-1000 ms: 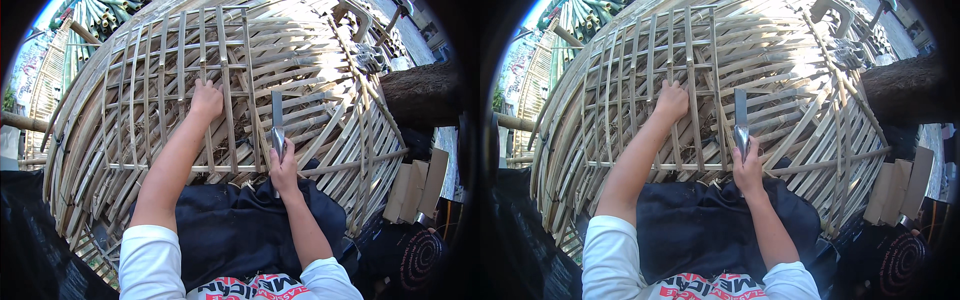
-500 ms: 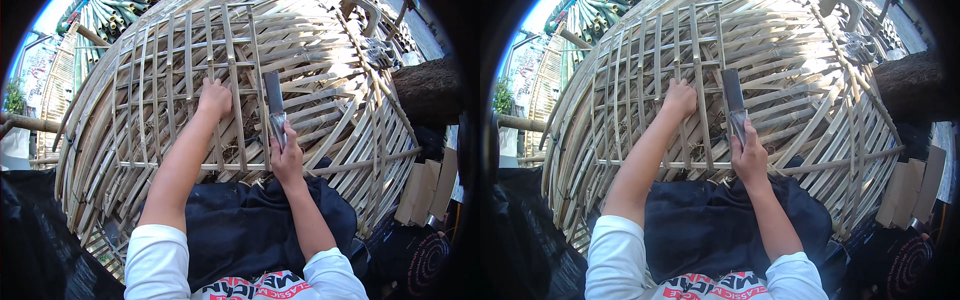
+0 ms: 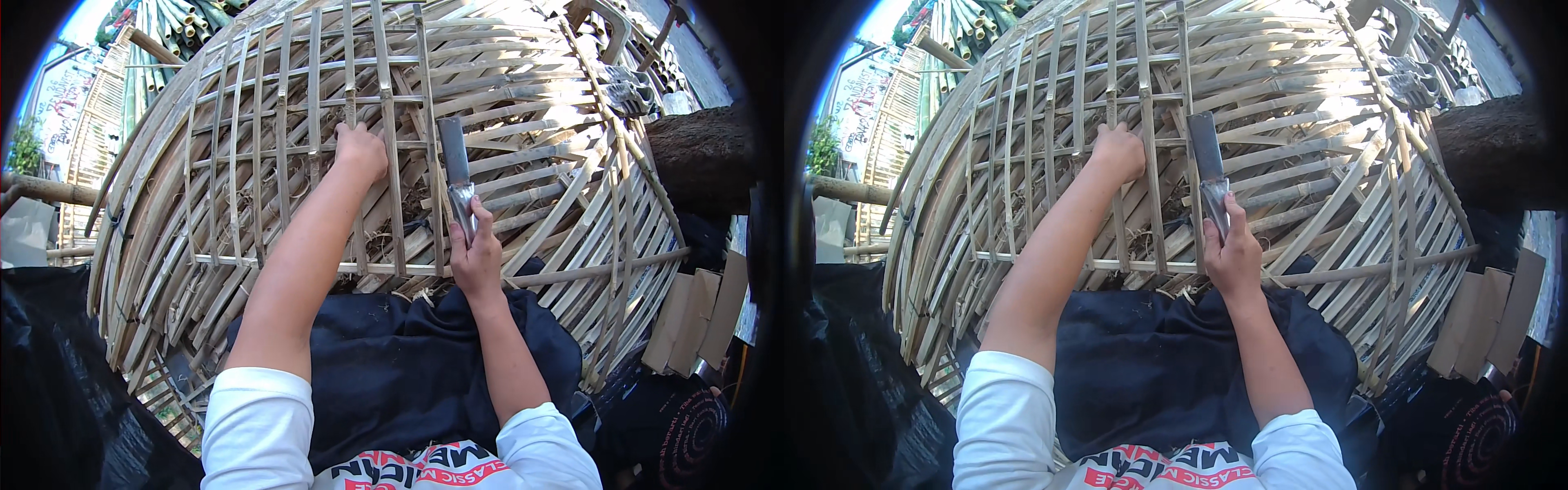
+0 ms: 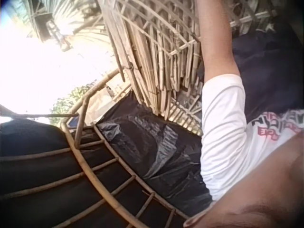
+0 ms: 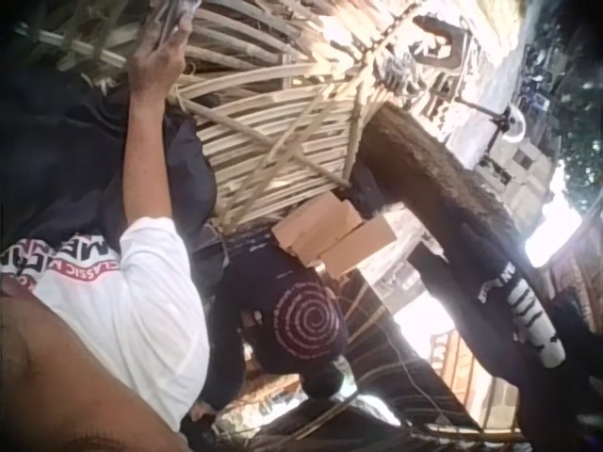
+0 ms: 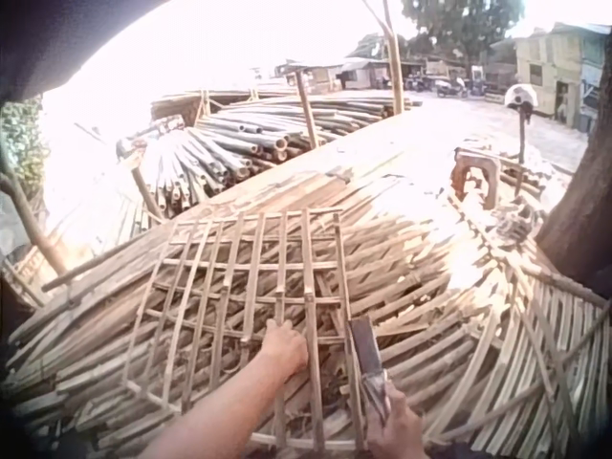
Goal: The person assembles a bamboo grid by hand, weaving thin bamboo slats into a frame and using a large knife to adjust and secure the components.
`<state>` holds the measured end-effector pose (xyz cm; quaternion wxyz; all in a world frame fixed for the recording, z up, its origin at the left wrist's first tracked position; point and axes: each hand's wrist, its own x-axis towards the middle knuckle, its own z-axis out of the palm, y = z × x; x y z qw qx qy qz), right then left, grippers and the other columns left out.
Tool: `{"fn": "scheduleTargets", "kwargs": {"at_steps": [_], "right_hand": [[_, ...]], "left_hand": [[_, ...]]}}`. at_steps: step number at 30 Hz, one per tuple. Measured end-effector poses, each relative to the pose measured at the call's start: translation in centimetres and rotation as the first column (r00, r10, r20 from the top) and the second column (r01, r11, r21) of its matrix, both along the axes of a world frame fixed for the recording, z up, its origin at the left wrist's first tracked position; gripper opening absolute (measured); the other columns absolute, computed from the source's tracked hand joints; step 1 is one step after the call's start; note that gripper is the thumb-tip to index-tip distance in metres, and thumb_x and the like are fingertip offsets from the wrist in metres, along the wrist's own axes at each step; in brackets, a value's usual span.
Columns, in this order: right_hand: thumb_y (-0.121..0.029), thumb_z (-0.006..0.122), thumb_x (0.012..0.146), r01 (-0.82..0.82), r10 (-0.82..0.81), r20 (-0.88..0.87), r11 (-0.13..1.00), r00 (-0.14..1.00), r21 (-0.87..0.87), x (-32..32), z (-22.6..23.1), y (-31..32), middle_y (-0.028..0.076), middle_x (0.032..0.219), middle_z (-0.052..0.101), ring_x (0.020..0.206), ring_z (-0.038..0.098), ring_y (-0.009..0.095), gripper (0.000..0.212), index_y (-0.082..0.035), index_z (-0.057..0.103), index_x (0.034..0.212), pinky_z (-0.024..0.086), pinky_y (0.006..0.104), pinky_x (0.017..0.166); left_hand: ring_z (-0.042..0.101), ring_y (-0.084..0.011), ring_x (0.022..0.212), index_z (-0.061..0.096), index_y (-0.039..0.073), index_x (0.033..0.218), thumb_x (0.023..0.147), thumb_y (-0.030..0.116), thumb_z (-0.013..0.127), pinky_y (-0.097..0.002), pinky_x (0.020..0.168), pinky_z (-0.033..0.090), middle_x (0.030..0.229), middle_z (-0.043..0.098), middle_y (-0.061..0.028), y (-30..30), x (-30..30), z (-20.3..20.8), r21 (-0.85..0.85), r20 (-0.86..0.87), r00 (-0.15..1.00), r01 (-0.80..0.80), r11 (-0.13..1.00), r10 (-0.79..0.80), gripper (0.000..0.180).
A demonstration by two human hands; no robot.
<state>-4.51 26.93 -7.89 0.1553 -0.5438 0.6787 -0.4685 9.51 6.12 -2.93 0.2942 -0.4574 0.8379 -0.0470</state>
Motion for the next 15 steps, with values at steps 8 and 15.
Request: {"fn": "scheduleTargets", "kwargs": {"at_steps": [8,15], "right_hand": [[-0.028,0.078,0.08,0.019,-0.058,0.289,0.991,0.955,0.136,0.4,-0.4,-1.1,0.026,0.103,0.066,0.093,0.065,0.046,0.071,-0.009,0.036,0.134,0.052,0.0476,0.078],[-0.023,0.079,0.072,0.064,-0.1,0.162,0.974,0.982,0.217,0.4,-0.9,-2.5,0.027,0.093,0.066,0.086,0.066,0.045,0.076,-0.01,0.035,0.133,0.052,0.0481,0.076]], "left_hand": [[0.042,-0.0211,0.135,0.056,0.007,0.135,0.082,0.027,0.059,-0.0494,0.102,0.036,0.137,0.057,-0.0043,-0.1,-2.2,1.5,0.113,0.185,0.972,-0.169,0.979,0.146,0.057],[0.043,-0.0223,0.133,0.049,0.006,0.14,0.077,0.029,0.059,-0.0479,0.1,0.038,0.135,0.058,-0.0055,-0.3,-2.4,2.4,0.193,0.216,0.97,-0.151,0.969,0.108,0.068]]}}
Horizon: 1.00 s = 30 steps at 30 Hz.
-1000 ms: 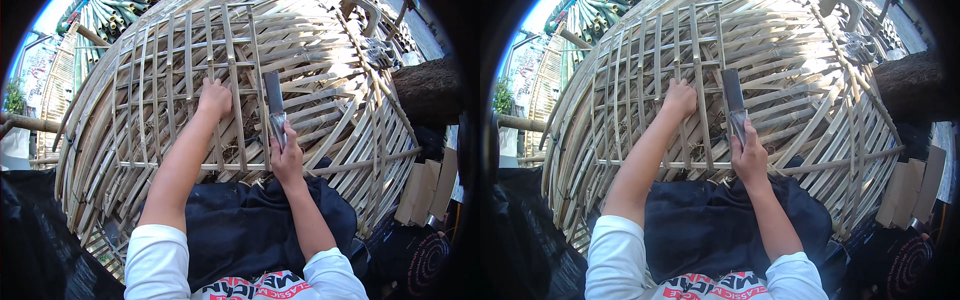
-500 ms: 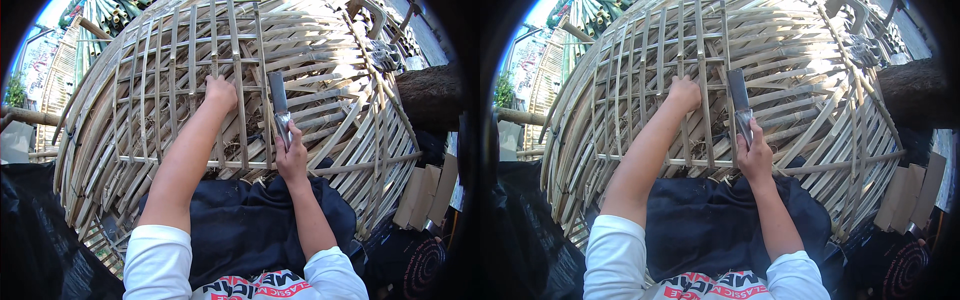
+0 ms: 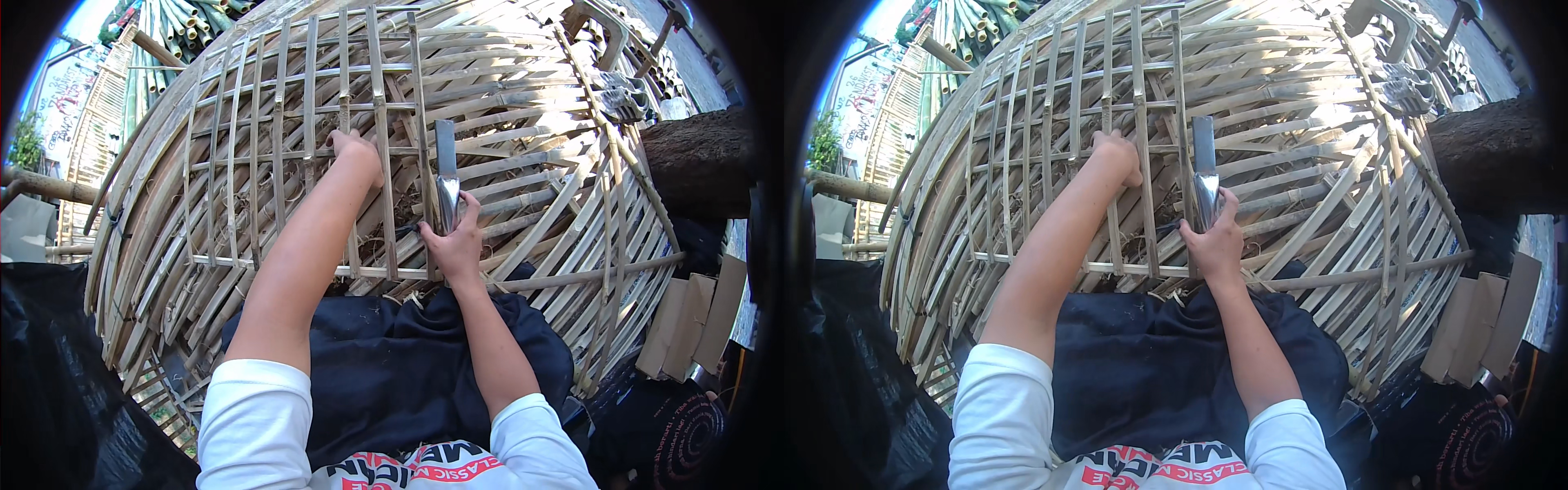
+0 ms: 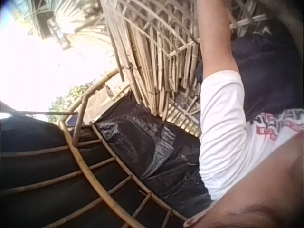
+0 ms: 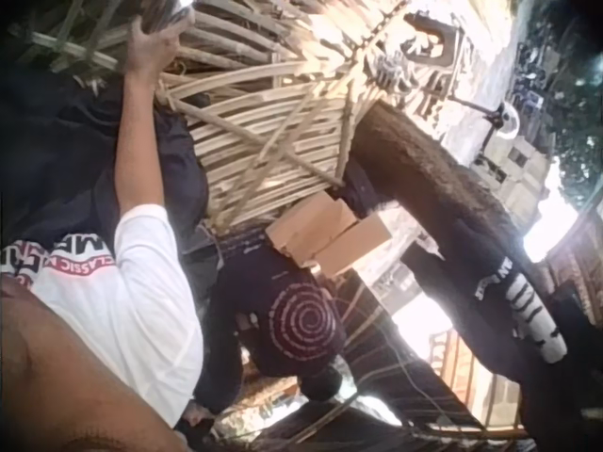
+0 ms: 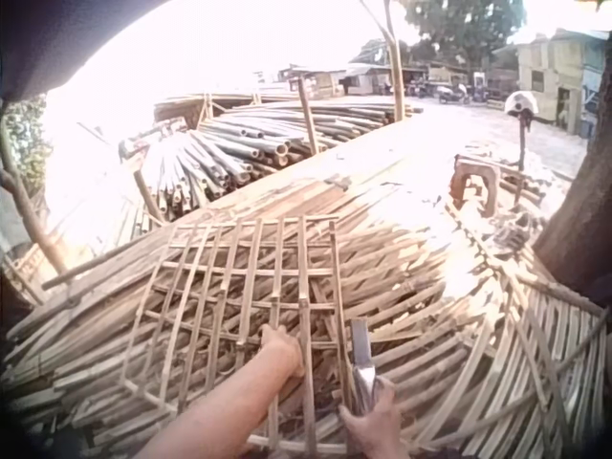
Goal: The person assembles a bamboo grid by hand, weaving thin bamboo slats into a frame and using a large knife to adjust and secure the components.
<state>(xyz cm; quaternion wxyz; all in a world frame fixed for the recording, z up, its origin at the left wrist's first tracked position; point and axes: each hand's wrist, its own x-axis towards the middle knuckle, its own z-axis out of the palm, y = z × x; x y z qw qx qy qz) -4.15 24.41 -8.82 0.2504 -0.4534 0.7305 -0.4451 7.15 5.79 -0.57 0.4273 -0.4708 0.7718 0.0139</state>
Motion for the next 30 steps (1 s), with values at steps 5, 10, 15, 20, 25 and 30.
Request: {"fn": "scheduleTargets", "kwargs": {"at_steps": [5,10,15,20,25,30], "right_hand": [[-0.022,0.078,0.072,-0.007,0.005,0.067,1.0,0.998,0.023,-0.2,0.2,0.0,0.023,0.081,0.066,0.077,0.066,0.044,0.072,-0.01,0.037,0.13,0.052,0.0476,0.07],[-0.02,0.078,0.073,-0.007,0.004,0.089,0.999,0.996,0.036,0.0,-0.2,0.0,0.022,0.076,0.065,0.074,0.067,0.042,0.071,-0.01,0.037,0.129,0.051,0.0473,0.068],[-0.016,0.08,0.072,0.026,-0.028,0.059,0.999,0.998,0.029,-0.2,-0.9,0.0,0.011,0.065,0.064,0.061,0.066,0.025,0.071,-0.008,0.039,0.129,0.051,0.0369,0.061],[-0.017,0.081,0.072,0.032,-0.032,0.053,0.999,0.998,0.008,-0.1,-1.1,-0.1,0.011,0.065,0.064,0.061,0.066,0.026,0.071,-0.007,0.039,0.129,0.051,0.0377,0.062],[-0.017,0.08,0.073,0.039,-0.039,0.008,0.999,0.999,-0.018,-0.4,-1.3,0.0,0.011,0.065,0.064,0.06,0.066,0.025,0.07,-0.007,0.039,0.128,0.051,0.0377,0.062],[-0.018,0.078,0.074,0.018,-0.029,0.155,0.997,0.988,0.077,0.0,0.5,0.1,0.021,0.075,0.066,0.073,0.068,0.041,0.069,-0.009,0.038,0.129,0.052,0.0464,0.069]], "left_hand": [[0.047,-0.023,0.13,0.053,0.002,0.134,0.075,0.03,0.059,-0.0458,0.099,0.04,0.131,0.061,-0.0087,0.1,0.4,-0.4,-0.055,-0.069,0.997,0.03,0.998,-0.033,0.066],[0.05,-0.0274,0.124,0.055,0.001,0.128,0.072,0.027,0.063,-0.0507,0.099,0.04,0.124,0.062,-0.0134,0.1,1.9,-0.9,-0.091,-0.214,0.972,0.078,0.993,-0.096,0.063],[0.051,-0.0294,0.12,0.06,0.0,0.111,0.073,0.021,0.068,-0.0594,0.106,0.034,0.111,0.063,-0.0147,-0.3,4.8,-2.9,-0.266,-0.529,0.806,0.139,0.954,-0.264,0.044],[0.054,-0.028,0.116,0.059,0.002,0.1,0.078,0.016,0.064,-0.0608,0.112,0.027,0.098,0.062,-0.012,0.7,5.9,-4.5,-0.728,-0.459,0.625,0.143,0.671,-0.631,0.026],[0.059,-0.0271,0.111,0.061,0.003,0.104,0.09,0.015,0.047,-0.0632,0.113,0.023,0.091,0.067,-0.0087,1.1,4.5,-5.0,-0.608,-0.366,0.791,0.196,0.769,-0.491,0.023],[0.059,-0.0271,0.11,0.06,0.001,0.114,0.093,0.015,0.042,-0.0653,0.108,0.029,0.101,0.069,-0.0106,0.8,3.8,-5.0,-0.519,-0.297,0.888,0.159,0.84,-0.352,0.031]]}}
